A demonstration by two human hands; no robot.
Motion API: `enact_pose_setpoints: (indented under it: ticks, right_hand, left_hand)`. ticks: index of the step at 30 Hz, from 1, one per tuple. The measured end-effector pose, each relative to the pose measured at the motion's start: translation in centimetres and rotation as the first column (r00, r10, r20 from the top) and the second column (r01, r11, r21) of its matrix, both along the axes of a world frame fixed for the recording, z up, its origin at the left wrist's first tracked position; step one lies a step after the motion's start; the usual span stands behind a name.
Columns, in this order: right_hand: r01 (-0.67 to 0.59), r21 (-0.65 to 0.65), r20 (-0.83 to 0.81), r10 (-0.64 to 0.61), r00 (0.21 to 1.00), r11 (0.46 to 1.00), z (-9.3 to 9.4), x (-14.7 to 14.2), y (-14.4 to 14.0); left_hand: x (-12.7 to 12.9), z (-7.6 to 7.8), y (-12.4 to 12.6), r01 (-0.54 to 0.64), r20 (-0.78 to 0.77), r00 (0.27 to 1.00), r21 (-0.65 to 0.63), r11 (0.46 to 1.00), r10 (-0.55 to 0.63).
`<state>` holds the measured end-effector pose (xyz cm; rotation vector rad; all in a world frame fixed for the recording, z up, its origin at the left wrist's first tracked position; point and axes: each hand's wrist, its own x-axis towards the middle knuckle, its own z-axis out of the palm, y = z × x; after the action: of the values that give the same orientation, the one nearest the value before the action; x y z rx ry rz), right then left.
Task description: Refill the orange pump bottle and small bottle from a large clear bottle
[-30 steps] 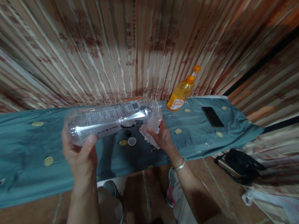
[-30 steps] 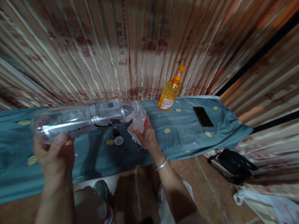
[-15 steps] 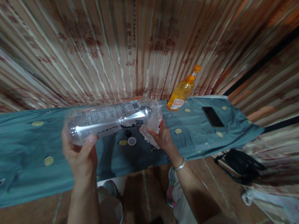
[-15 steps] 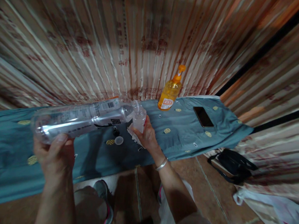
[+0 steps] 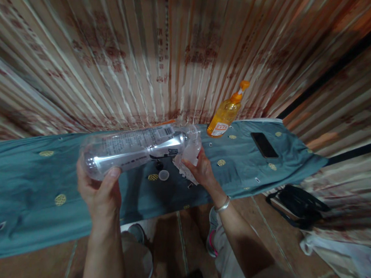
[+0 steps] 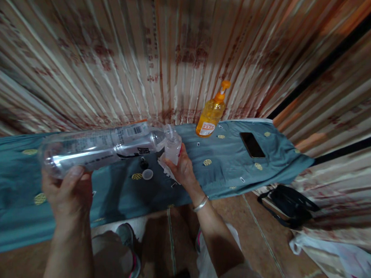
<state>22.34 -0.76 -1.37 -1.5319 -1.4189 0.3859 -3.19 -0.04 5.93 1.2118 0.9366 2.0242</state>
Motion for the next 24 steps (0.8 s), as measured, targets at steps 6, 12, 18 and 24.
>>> enact_pose_setpoints:
  ticks: [6, 12, 18, 24]
  right_hand:
    - [0.011, -0.014, -0.003, -0.011, 1.0, 1.0, 0.08, -0.06, -0.05]
    - [0.007, -0.018, -0.002, -0.007, 1.0, 1.0, 0.01, 0.06, -0.04]
    - [-0.001, -0.032, -0.025, 0.0, 1.0, 0.999, 0.24, 0.07, -0.09]
    - [-0.002, -0.038, -0.033, 0.001, 0.999, 0.999, 0.42, 0.01, -0.16]
  left_hand:
    - [-0.2, -0.24, 0.05, 0.012, -0.015, 1.0, 0.006, 1.0, -0.012]
    - [-0.18, -0.26, 0.21, 0.014, 0.002, 1.0, 0.026, 1.0, -0.014]
    - [-0.08, -0.11, 0.18, 0.018, -0.005, 1.0, 0.011, 1.0, -0.018]
    - [-0.19, -0.28, 0.16, -0.005, -0.052, 0.999, -0.007, 1.0, 0.004]
